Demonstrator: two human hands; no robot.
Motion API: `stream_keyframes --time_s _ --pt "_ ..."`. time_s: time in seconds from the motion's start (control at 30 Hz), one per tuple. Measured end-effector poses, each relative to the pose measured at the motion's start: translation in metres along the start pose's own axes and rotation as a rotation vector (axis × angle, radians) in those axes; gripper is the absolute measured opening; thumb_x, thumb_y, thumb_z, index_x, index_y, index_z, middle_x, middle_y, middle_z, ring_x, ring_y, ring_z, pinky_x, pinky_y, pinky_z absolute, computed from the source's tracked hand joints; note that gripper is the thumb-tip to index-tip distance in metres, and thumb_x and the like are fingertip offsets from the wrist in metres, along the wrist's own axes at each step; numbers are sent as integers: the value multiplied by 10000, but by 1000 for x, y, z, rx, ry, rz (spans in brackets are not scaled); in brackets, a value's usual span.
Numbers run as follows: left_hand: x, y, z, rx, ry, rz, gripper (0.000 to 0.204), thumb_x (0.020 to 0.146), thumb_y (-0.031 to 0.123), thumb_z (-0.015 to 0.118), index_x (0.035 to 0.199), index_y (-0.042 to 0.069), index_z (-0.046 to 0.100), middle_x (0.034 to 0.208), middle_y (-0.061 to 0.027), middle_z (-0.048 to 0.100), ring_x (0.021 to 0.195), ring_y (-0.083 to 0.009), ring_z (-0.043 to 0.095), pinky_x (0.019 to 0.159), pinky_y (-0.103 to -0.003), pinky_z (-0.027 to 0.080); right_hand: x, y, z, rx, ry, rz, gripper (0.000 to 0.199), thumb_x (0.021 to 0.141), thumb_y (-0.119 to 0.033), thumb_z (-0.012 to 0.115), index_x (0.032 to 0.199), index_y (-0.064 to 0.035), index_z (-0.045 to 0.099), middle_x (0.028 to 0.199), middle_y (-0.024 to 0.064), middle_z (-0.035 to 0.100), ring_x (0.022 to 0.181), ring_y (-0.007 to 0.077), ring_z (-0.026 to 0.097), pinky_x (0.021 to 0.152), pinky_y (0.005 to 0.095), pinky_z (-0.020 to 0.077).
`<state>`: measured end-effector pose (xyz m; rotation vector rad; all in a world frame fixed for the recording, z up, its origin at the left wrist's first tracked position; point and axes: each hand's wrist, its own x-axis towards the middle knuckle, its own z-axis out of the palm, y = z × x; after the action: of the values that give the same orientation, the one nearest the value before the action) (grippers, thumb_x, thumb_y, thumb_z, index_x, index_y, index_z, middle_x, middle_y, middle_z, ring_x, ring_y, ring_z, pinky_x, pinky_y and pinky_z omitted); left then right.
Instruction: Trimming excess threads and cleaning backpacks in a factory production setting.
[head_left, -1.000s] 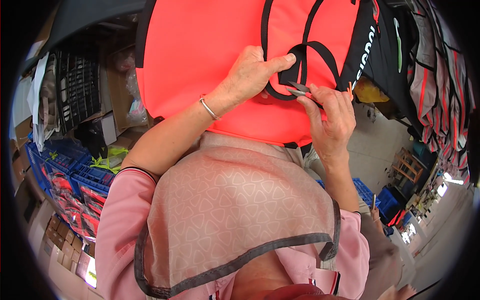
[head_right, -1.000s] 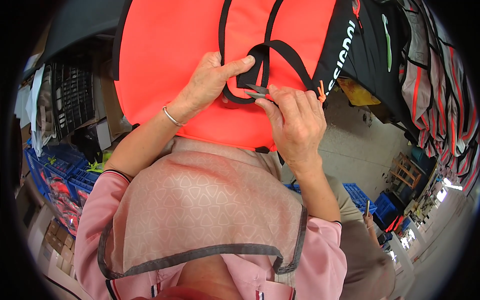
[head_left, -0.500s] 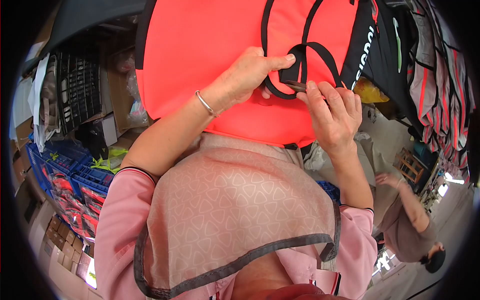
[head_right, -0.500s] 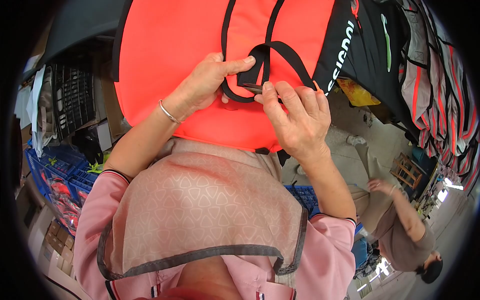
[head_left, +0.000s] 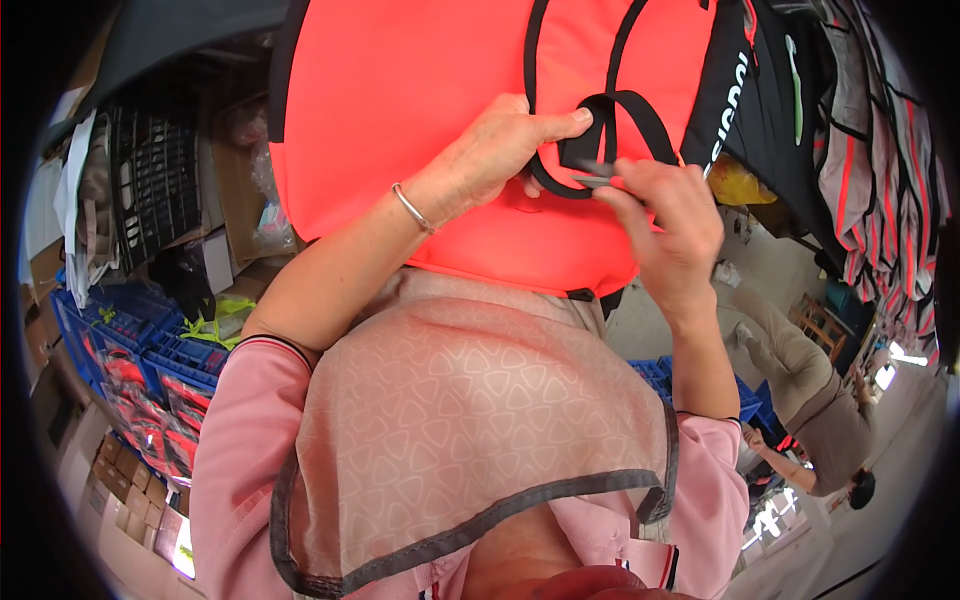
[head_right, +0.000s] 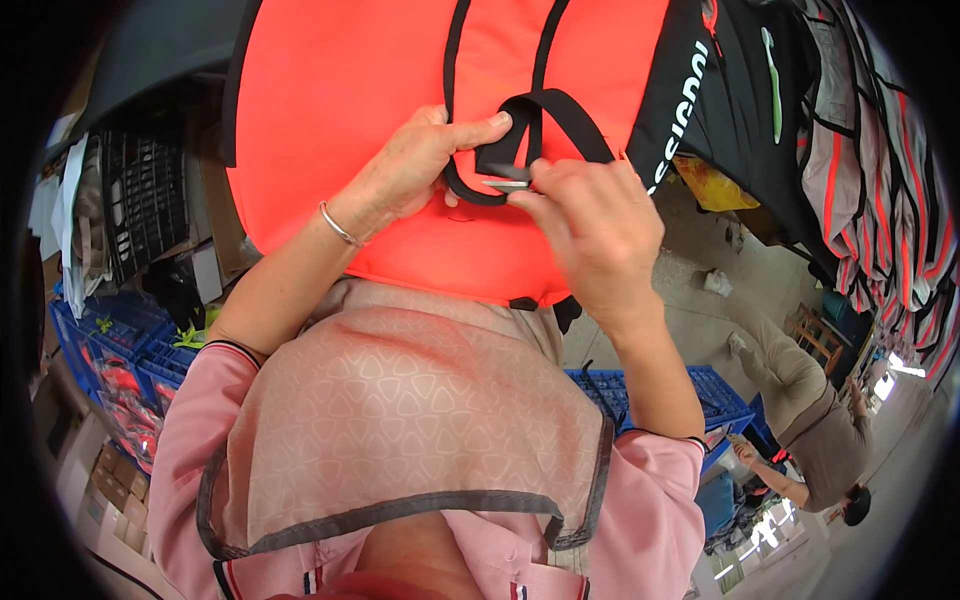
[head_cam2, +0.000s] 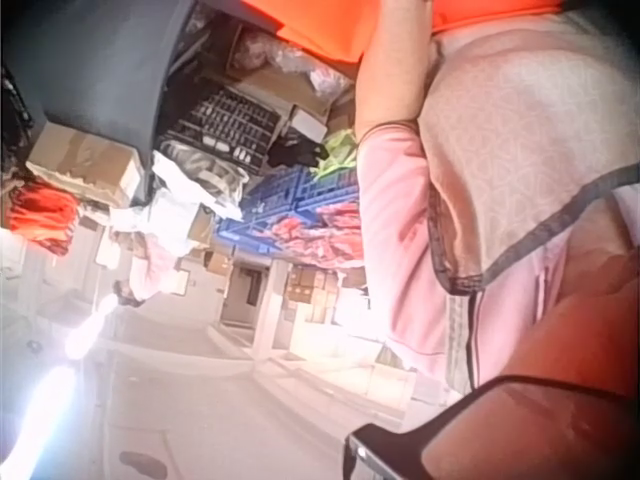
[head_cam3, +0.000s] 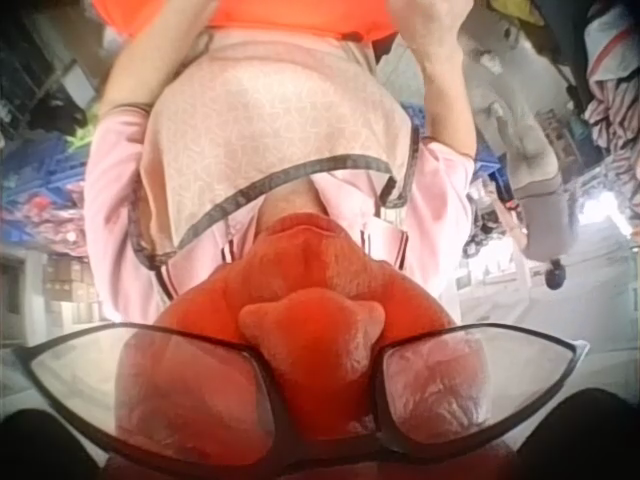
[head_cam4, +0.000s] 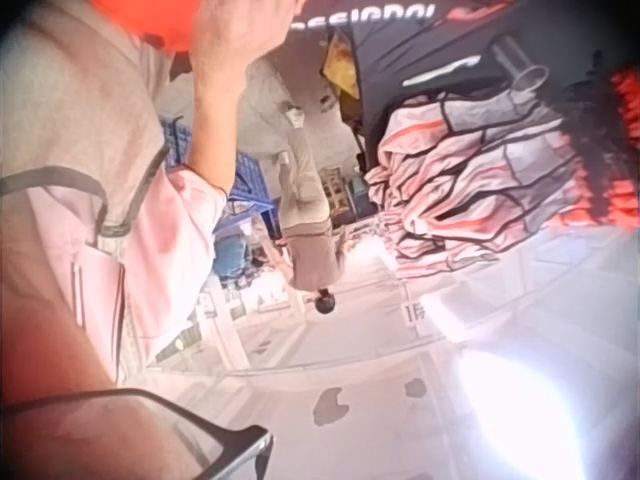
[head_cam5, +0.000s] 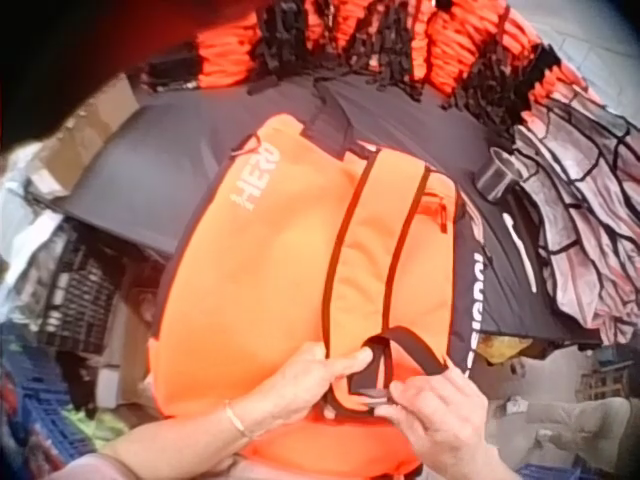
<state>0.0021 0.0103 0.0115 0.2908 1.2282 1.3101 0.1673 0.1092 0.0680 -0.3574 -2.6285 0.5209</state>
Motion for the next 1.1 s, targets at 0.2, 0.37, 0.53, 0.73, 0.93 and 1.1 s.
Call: stream_keyframes --time_s 0.2,0.37,0.53,0.73,0.93,1.1 --pt "3 0 -1 66 9 8 313 914 349 656 772 71 663 637 -8 639 467 -74 555 350 -217 396 -5 3 -6 297 36 281 219 730 -67 812 897 -14 681 796 72 665 641 200 577 590 291 448" --pt "0 -4 4 123 33 75 343 901 359 668 741 56 657 627 -10 635 470 -76 563 355 -220 424 -9 3 -6 1 68 65 260 712 -107 827 911 -29 680 783 49 646 645 210 576 577 310 452" --pt "-3 0 6 185 48 116 366 893 335 648 791 -15 675 625 -77 655 447 -141 600 382 -261 497 -7 2 -13 -319 41 -158 272 697 -196 820 905 -88 682 857 4 645 683 152 558 590 292 405" --pt "-4 0 6 169 65 118 335 894 325 670 704 49 652 637 -2 630 480 -66 556 359 -225 447 9 12 -14 -386 1 -444 179 731 -127 764 874 -114 659 872 -10 627 693 134 535 630 286 386" --pt "-2 -3 2 210 48 83 381 884 341 651 772 -23 666 619 -65 634 439 -154 594 392 -269 501 27 11 -22 -432 -63 -695 107 748 -79 698 830 -90 630 860 11 615 736 137 537 644 277 392" --pt "-4 2 1 202 38 23 379 879 325 667 714 -15 633 605 -61 614 424 -156 581 383 -272 486 48 3 -36 -447 -344 -965 201 703 -116 648 894 -54 644 921 43 631 800 161 538 651 282 386"
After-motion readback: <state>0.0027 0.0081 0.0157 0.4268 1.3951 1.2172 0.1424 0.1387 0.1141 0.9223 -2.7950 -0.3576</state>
